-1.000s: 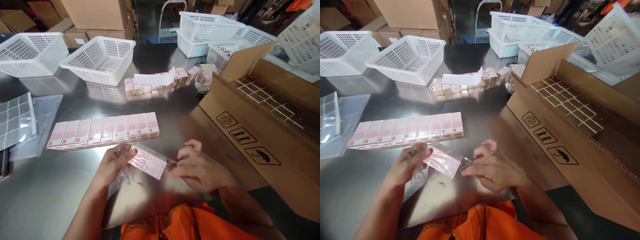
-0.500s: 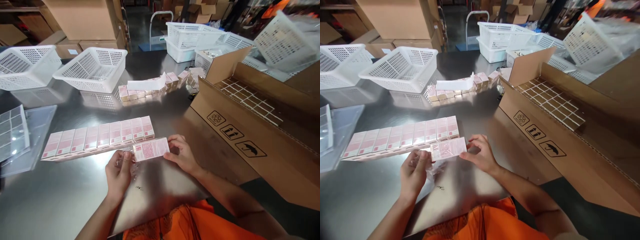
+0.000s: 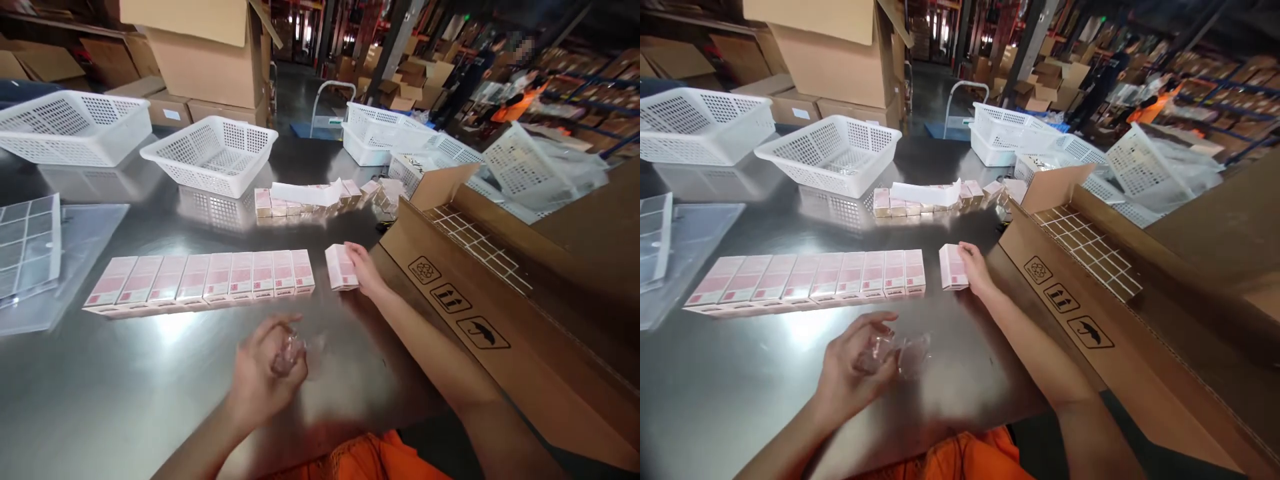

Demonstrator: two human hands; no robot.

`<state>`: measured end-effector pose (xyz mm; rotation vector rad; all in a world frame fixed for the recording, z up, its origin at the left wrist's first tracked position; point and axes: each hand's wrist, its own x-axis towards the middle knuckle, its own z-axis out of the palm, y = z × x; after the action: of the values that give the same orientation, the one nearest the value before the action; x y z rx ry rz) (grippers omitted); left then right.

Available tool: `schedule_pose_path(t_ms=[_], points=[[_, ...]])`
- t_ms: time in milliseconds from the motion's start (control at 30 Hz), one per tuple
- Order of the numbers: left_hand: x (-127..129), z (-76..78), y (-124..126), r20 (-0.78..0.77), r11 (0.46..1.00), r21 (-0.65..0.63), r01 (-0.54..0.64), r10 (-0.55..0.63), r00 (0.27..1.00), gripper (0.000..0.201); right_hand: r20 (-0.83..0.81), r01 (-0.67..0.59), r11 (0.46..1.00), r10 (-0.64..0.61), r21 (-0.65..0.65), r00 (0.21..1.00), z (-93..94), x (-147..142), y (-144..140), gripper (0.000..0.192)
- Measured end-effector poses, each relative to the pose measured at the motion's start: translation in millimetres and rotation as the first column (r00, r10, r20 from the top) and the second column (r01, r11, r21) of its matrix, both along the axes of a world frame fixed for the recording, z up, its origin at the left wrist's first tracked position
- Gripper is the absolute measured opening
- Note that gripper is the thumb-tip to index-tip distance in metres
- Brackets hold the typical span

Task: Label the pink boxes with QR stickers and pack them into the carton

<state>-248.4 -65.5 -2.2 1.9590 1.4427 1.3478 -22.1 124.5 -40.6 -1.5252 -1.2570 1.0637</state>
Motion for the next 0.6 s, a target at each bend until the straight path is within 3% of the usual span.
schedule_pose_path(t_ms=[133,300,467,600], points=[[4,-6.4,3,-0.115,0.991,0.115,0.07,-0.057,0.992,0.017,0.29,0.001,1.0,0.008,-0.031,0.957,-14.4,-37,12,0.031],[3,-7.0,3,-0.21,0.984,0.131,0.118,-0.089,0.974,0.057,0.58,-0.009,1.0,0.018,-0.017,0.814,-14.5,-50,19,0.028],[7,-3.7,-1,-0.212,0.979,0.078,0.188,-0.168,0.963,0.034,0.754,-0.11,0.994,0.086,-0.018,0.651,-16.5,-47,17,0.031],[7,-3.0,-4,-0.158,0.988,0.068,0.138,-0.126,0.979,0.018,0.845,-0.143,0.99,0.069,0.009,0.531,-17.9,-48,15,0.031]])
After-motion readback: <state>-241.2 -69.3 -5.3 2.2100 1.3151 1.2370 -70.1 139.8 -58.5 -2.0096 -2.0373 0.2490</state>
